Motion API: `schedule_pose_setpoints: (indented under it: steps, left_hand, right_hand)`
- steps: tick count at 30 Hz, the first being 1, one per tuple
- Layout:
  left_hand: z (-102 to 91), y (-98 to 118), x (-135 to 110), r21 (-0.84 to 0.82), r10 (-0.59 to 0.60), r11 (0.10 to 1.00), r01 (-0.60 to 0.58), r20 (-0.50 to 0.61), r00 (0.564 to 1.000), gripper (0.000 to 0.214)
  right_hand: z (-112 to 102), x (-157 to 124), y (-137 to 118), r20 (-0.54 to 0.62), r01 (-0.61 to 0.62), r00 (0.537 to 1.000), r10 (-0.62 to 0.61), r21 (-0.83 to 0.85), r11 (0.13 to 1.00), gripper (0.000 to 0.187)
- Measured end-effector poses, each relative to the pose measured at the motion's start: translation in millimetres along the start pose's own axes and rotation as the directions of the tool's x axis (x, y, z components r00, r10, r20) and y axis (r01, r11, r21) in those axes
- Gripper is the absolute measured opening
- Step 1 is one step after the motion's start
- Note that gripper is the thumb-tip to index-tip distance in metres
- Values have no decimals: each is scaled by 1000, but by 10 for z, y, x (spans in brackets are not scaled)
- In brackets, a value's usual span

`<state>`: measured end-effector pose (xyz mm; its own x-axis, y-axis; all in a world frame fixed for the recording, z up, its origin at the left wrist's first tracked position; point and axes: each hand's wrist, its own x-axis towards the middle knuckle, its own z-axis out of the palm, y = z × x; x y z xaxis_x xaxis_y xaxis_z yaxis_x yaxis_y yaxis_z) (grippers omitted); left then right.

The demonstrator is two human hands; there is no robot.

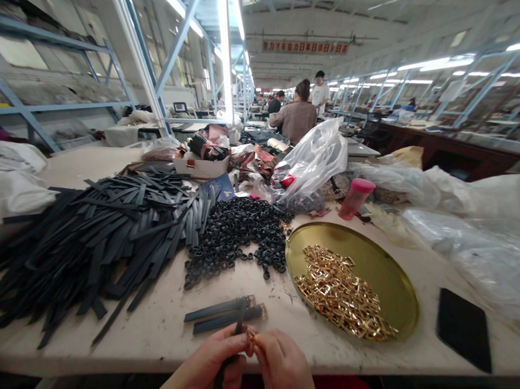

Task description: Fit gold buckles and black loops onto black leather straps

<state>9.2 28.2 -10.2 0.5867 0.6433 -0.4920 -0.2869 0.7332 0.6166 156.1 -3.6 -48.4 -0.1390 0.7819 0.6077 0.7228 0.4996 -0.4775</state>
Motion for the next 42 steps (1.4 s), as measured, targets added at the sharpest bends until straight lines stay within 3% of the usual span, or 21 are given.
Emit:
schedule_pose_setpoints:
  steps: [9,17,23,28,36,42]
  left_hand:
    - [-86,-93,27,95,-96,991,94,16,995,12]
    - [-47,-56,-69,40,-75,996,75,6,997,19]
    - [-43,-42,-127,-33,-72,997,75,87,994,25]
    - [-56,-85,-101,76,-66,995,63,37,997,12]
    - [-128,-178,-87,108,-77,991,84,-65,995,30]
    - [-91,-185,-104,122,-97,988,90,56,994,25]
  right_hand:
    - [-32,-50,19,12,155,988,-155,-103,982,24]
    - [-8,-64,-35,-8,142,990,-143,-86,986,21]
    - [-71,-8,-101,7,139,990,-138,-30,990,21]
    - [-97,-28,-119,-1,178,984,-179,-97,979,24]
    - [20,-215,-40,-1,202,979,-204,-116,972,26]
    - [-38,-161,-69,-36,232,971,-237,-105,967,22]
